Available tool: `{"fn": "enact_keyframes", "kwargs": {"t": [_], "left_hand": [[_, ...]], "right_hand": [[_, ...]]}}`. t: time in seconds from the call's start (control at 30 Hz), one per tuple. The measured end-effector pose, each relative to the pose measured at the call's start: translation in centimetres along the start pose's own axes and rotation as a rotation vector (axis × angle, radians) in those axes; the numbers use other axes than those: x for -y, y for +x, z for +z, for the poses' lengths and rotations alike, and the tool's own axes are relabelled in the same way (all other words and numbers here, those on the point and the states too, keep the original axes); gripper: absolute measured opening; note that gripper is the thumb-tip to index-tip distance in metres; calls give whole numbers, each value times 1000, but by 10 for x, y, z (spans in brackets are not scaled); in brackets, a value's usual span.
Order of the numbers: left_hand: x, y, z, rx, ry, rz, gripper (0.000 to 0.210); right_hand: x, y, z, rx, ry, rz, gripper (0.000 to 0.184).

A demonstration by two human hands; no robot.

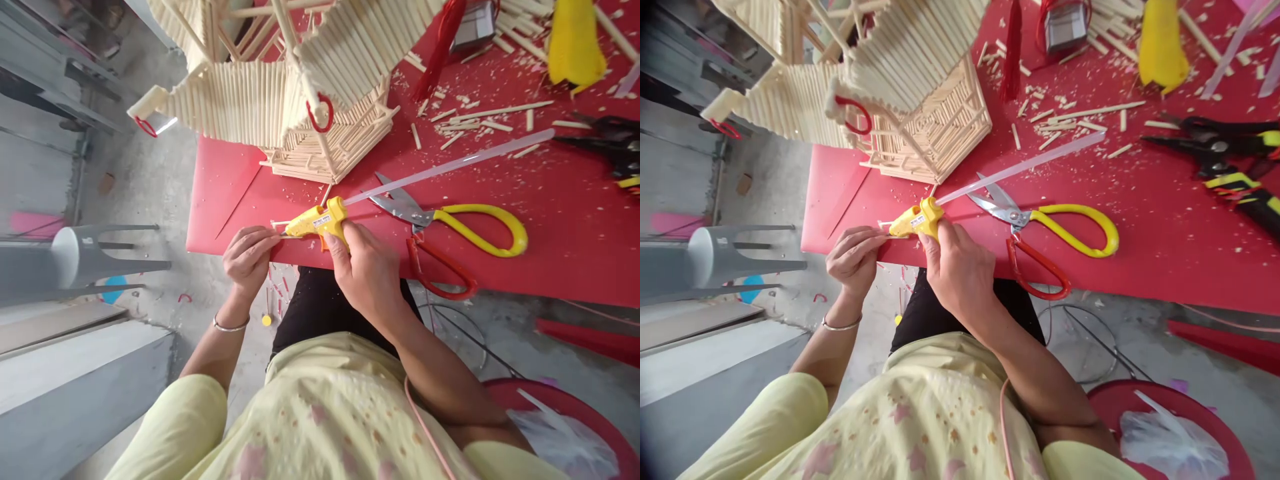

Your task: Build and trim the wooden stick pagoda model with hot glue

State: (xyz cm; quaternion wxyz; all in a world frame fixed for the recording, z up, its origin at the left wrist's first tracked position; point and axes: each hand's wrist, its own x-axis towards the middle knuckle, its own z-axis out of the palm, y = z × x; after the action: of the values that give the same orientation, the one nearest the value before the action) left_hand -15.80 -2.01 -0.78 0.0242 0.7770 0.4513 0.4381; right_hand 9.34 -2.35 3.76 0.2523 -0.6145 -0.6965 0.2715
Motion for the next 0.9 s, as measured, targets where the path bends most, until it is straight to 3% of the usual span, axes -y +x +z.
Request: {"fn": "enact_keyframes", "kwargs": {"t": [0.23, 0.9], "left_hand": [[-1, 2, 3, -21, 9, -15, 32], [4, 0, 1, -4, 13, -32, 27]], "right_hand": [[4, 1, -2, 63, -48, 26, 47], [3, 3, 5, 6, -37, 9, 53]]}}
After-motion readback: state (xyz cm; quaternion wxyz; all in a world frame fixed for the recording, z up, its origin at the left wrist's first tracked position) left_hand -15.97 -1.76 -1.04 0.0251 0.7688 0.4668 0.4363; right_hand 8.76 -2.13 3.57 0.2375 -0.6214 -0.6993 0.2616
